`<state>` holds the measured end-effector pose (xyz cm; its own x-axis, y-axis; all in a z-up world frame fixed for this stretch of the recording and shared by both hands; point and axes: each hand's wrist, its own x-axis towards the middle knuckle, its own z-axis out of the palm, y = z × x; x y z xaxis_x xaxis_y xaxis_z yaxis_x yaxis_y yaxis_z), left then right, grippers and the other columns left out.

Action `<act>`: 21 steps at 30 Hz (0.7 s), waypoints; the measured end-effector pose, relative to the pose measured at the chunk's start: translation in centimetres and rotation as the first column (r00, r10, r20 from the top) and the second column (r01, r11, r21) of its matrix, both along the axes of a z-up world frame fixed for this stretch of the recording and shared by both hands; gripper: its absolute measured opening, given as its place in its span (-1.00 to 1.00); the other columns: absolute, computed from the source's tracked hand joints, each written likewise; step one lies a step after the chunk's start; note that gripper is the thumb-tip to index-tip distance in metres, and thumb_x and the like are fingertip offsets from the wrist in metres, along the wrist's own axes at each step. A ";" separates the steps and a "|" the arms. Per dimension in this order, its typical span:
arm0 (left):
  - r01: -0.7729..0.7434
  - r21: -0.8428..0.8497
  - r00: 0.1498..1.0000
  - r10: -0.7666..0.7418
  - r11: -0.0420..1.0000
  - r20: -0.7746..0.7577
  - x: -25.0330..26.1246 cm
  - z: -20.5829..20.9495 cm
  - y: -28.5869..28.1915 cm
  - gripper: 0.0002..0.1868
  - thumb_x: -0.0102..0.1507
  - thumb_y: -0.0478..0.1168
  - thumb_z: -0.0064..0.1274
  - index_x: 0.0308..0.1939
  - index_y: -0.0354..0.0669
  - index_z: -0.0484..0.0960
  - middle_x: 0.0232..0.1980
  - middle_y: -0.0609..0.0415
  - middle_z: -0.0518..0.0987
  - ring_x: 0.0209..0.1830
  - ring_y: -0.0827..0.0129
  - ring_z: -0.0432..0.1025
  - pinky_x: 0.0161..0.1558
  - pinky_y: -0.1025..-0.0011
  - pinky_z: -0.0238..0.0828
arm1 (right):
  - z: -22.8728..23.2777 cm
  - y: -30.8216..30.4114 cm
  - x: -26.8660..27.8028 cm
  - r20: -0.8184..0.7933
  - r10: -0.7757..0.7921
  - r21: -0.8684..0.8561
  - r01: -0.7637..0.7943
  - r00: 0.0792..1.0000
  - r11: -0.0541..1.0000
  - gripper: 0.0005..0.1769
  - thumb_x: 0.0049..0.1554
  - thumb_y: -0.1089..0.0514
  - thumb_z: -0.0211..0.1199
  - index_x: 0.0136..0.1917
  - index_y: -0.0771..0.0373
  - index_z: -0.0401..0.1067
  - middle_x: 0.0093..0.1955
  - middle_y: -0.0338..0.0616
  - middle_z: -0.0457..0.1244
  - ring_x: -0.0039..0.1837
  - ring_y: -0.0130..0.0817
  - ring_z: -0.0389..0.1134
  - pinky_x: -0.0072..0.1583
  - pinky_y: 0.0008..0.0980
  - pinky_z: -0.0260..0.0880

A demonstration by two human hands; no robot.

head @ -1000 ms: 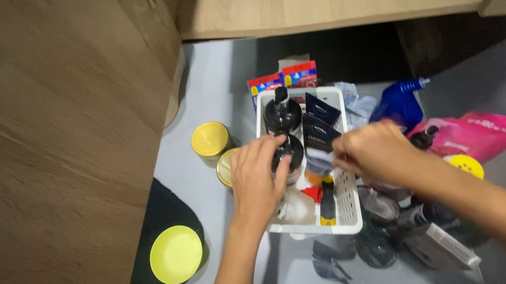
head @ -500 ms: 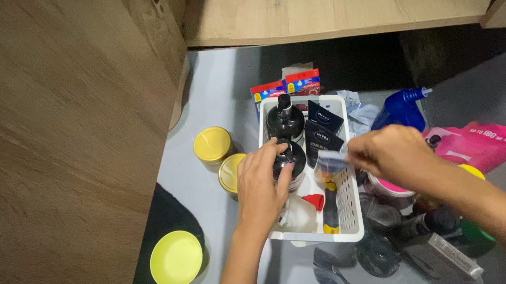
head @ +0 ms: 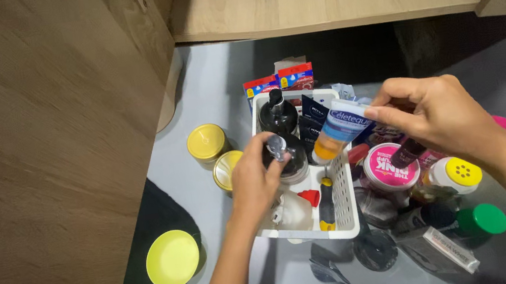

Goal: The person removes various toiletries and containers from a white plastic basket inside a bathroom cabinet, places them on the floor, and then moves the empty basket out of the cabinet. The person handles bottles, tubes, and small containers one by one.

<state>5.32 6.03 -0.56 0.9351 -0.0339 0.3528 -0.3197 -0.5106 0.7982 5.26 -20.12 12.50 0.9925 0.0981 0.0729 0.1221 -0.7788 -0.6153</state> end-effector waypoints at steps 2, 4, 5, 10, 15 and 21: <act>-0.025 -0.060 1.000 0.025 0.998 0.000 -0.3 2.1 0.4 -0.57 0.21 -0.17 0.26 0.11 -0.19 0.53 -0.12 -0.09 0.66 -0.18 0.13 0.59 -0.13 0.25 0.48 | 0.3 0.1 -0.4 -0.046 -0.039 0.016 0.040 0.998 0.999 -0.72 0.16 0.02 0.33 -0.15 0.30 0.59 -0.53 -0.16 0.27 -0.47 -0.51 0.12 -0.40 -0.36 0.06; -0.055 -0.127 0.998 0.060 0.990 0.036 -1.4 4.7 1.0 -0.61 0.23 -0.19 0.26 0.08 -0.19 0.53 -0.13 -0.04 0.69 -0.18 0.20 0.63 -0.12 0.31 0.51 | 0.1 0.1 -0.7 -0.024 -0.001 0.083 0.003 1.000 0.997 -0.74 0.17 0.04 0.34 -0.16 0.30 0.60 -0.48 -0.21 0.29 -0.43 -0.55 0.14 -0.39 -0.42 0.08; -0.068 -0.152 0.994 0.081 0.986 0.079 -2.4 6.0 1.5 -0.62 0.24 -0.22 0.25 0.09 -0.20 0.52 -0.09 -0.06 0.67 -0.14 0.20 0.63 -0.09 0.31 0.53 | -0.1 0.1 -0.7 0.027 0.052 0.139 -0.055 0.998 0.989 -0.77 0.15 0.08 0.34 -0.16 0.31 0.59 -0.43 -0.26 0.32 -0.39 -0.61 0.18 -0.37 -0.49 0.13; -0.301 -0.100 0.926 0.316 0.948 0.208 -6.3 9.9 4.6 -0.59 0.24 -0.30 0.27 0.13 -0.25 0.51 0.07 -0.08 0.65 0.02 0.13 0.63 -0.06 0.33 0.54 | -1.2 2.1 0.0 0.022 0.118 0.356 -0.118 0.993 0.927 -0.82 0.18 0.16 0.35 -0.12 0.35 0.58 -0.34 -0.21 0.34 -0.31 -0.59 0.22 -0.30 -0.53 0.18; -0.381 0.124 0.906 0.343 0.916 0.249 -8.8 6.4 7.9 -0.59 0.23 -0.38 0.11 0.17 -0.30 0.49 0.14 -0.18 0.59 0.11 -0.03 0.53 0.05 0.24 0.46 | -1.8 6.4 0.8 0.147 0.280 0.330 -0.314 0.949 0.890 -0.84 0.13 0.16 0.33 -0.14 0.31 0.57 -0.28 -0.28 0.43 -0.23 -0.66 0.40 -0.21 -0.56 0.39; -0.434 0.231 0.894 0.448 0.871 -0.008 -8.6 -4.7 10.9 -0.64 0.25 -0.25 0.11 0.12 -0.25 0.51 0.06 -0.15 0.57 0.06 -0.09 0.46 0.00 0.13 0.38 | -4.1 11.0 1.3 0.037 0.382 0.353 -0.370 0.923 0.859 -0.80 0.15 0.13 0.32 -0.16 0.34 0.54 -0.32 -0.21 0.41 -0.23 -0.62 0.37 -0.20 -0.51 0.38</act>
<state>-3.31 16.89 -5.30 0.8897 0.3172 0.3284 0.0235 -0.7501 0.6609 6.57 -9.13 8.41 0.8878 0.4385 0.1398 0.3373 -0.4132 -0.8459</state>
